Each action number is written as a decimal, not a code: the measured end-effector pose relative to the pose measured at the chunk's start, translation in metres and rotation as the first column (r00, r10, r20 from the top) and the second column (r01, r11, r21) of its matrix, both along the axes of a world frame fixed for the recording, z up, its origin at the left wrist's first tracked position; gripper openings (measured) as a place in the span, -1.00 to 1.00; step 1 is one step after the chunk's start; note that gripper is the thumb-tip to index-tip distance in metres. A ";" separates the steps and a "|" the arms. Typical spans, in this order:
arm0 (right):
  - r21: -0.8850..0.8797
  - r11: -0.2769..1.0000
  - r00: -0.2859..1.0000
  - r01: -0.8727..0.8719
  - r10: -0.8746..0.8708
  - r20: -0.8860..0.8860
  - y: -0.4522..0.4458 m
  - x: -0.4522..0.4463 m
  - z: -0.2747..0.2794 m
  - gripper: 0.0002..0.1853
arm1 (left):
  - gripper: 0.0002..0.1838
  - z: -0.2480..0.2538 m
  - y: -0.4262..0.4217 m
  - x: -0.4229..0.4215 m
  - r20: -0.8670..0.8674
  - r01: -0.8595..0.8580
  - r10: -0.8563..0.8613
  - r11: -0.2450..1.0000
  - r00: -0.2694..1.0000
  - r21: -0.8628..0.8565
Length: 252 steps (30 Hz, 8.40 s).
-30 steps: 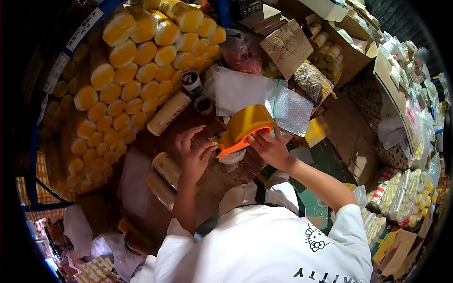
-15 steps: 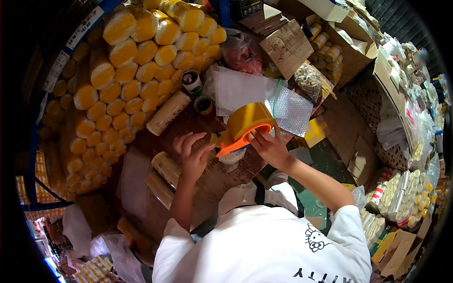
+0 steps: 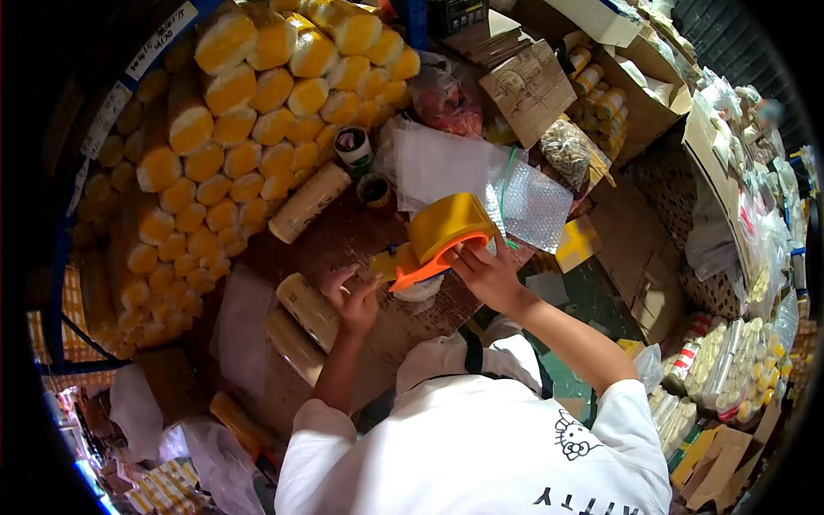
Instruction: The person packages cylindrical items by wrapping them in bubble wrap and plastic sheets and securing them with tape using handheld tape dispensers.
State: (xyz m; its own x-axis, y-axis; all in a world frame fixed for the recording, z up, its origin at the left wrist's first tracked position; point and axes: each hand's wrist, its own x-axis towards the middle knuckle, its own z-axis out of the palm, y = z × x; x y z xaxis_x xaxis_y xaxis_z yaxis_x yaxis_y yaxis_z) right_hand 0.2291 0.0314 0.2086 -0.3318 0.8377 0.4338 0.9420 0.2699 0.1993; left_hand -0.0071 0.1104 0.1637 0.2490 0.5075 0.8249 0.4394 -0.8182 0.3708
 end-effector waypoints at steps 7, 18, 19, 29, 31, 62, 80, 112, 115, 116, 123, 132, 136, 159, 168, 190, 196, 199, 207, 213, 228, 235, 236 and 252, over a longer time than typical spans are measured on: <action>-0.009 1.000 0.999 0.024 -0.025 -0.022 0.000 0.000 -0.007 -0.67 | -0.55 -0.036 -0.014 -0.004 0.280 0.093 0.281 0.535 0.918 -0.840; -0.030 0.997 0.961 0.076 -0.081 -0.265 0.000 -0.005 -0.016 -0.65 | -0.24 -0.027 -0.055 0.042 0.659 0.615 -0.001 0.360 0.752 -0.701; -0.030 0.997 0.961 0.077 -0.083 -0.266 -0.001 -0.006 -0.015 -0.65 | -0.26 -0.026 -0.053 0.044 0.696 0.641 0.089 0.321 0.713 -0.697; -0.005 0.997 0.968 0.081 -0.080 -0.236 0.000 -0.006 -0.014 -0.65 | -0.31 -0.005 -0.052 0.056 0.721 0.685 0.224 0.224 0.656 -0.693; -0.001 0.997 0.967 0.073 -0.071 -0.246 0.000 -0.006 -0.014 -0.65 | -0.33 -0.011 -0.048 0.055 0.692 0.667 0.236 0.186 0.682 -0.721; -0.119 0.988 0.988 -0.098 0.082 -0.134 -0.009 0.036 0.024 -0.64 | -0.55 -0.020 -0.065 0.078 0.693 0.997 0.721 -0.068 0.021 0.040; -0.971 0.154 0.466 -0.184 -0.856 -0.224 0.121 0.025 0.119 -0.59 | -0.45 -0.040 -0.117 0.116 0.537 0.995 0.838 -0.098 0.097 -0.027; -0.907 -0.246 0.827 0.343 -0.378 0.415 0.156 -0.001 0.085 -0.64 | -0.51 -0.018 -0.133 0.141 0.506 0.944 0.797 -0.269 0.330 -0.192; -0.929 -0.256 0.779 0.268 -0.510 0.365 0.147 0.005 0.083 -0.46 | -0.59 -0.006 -0.130 0.141 0.489 0.965 0.835 -0.181 0.253 -0.191; -0.929 -0.254 0.782 0.270 -0.505 0.365 0.143 0.006 0.088 -0.46 | -0.59 -0.021 -0.133 0.144 0.489 0.966 0.836 -0.175 0.247 -0.190; -0.952 -0.168 0.701 0.256 -0.647 0.302 0.108 0.009 0.106 -0.38 | -0.75 -0.040 -0.127 0.151 0.571 0.992 0.812 -0.119 0.119 -0.037; -0.957 -0.047 0.743 0.285 -0.620 0.252 0.103 0.011 0.107 -0.40 | -0.87 -0.059 -0.122 0.141 0.506 0.976 0.835 -0.184 0.218 -0.118; -0.974 -0.043 0.692 0.223 -0.697 0.189 0.104 0.023 0.095 -0.41 | -0.61 -0.073 -0.112 0.137 0.701 0.963 0.693 -0.268 0.171 0.029; -0.954 0.057 0.675 0.295 -0.719 0.166 0.080 0.038 0.082 -0.27 | -0.45 -0.021 -0.069 0.151 0.410 0.974 0.909 -0.016 -0.081 0.227; -0.958 0.165 0.685 0.234 -0.727 0.042 0.060 0.032 0.096 -0.33 | -0.52 -0.016 -0.071 0.156 0.364 0.994 0.931 -0.025 -0.016 0.107; -0.907 0.299 0.578 0.297 -0.812 -0.078 -0.029 0.028 0.135 -0.40 | -0.42 -0.038 -0.057 0.150 0.443 0.967 0.883 0.042 -0.154 0.253; -0.888 0.308 0.591 0.342 -0.805 -0.051 -0.025 0.016 0.128 -0.42 | -0.31 -0.012 -0.051 0.136 0.563 0.939 0.814 -0.065 -0.146 0.338; -0.869 0.351 0.640 0.348 -0.766 -0.052 -0.016 0.017 0.107 -0.44 | -0.28 -0.004 -0.042 0.132 0.608 0.923 0.768 -0.061 -0.199 0.380; -0.774 0.499 0.658 0.389 -0.739 -0.145 0.019 0.005 0.080 -0.45 | -0.21 -0.035 0.001 0.102 0.700 0.883 0.714 -0.321 -0.013 0.343; -0.811 0.461 0.658 0.359 -0.742 -0.130 0.042 0.006 0.076 -0.41 | -0.47 -0.020 0.041 0.052 0.576 0.506 0.094 -0.607 0.812 -0.613; -0.733 0.580 0.703 0.357 -0.683 -0.198 0.036 0.013 0.051 -0.47 | -0.30 -0.065 0.094 0.081 0.651 0.652 -0.031 0.038 0.759 -0.758; -0.764 0.590 0.686 0.261 -0.671 -0.283 0.038 -0.003 0.022 -0.40 | -0.45 0.044 0.134 0.105 -0.374 -0.149 -0.550 0.410 0.747 -0.900; -0.786 0.582 0.656 0.209 -0.680 -0.329 0.035 -0.004 0.019 -0.40 | -0.45 0.046 0.130 0.106 -0.387 -0.158 -0.546 0.420 0.743 -0.894; -0.768 0.640 0.393 0.011 -0.709 -0.585 0.006 0.011 -0.025 -0.38 | -0.47 0.034 0.120 0.078 -0.557 -0.321 -0.269 0.592 0.785 -0.739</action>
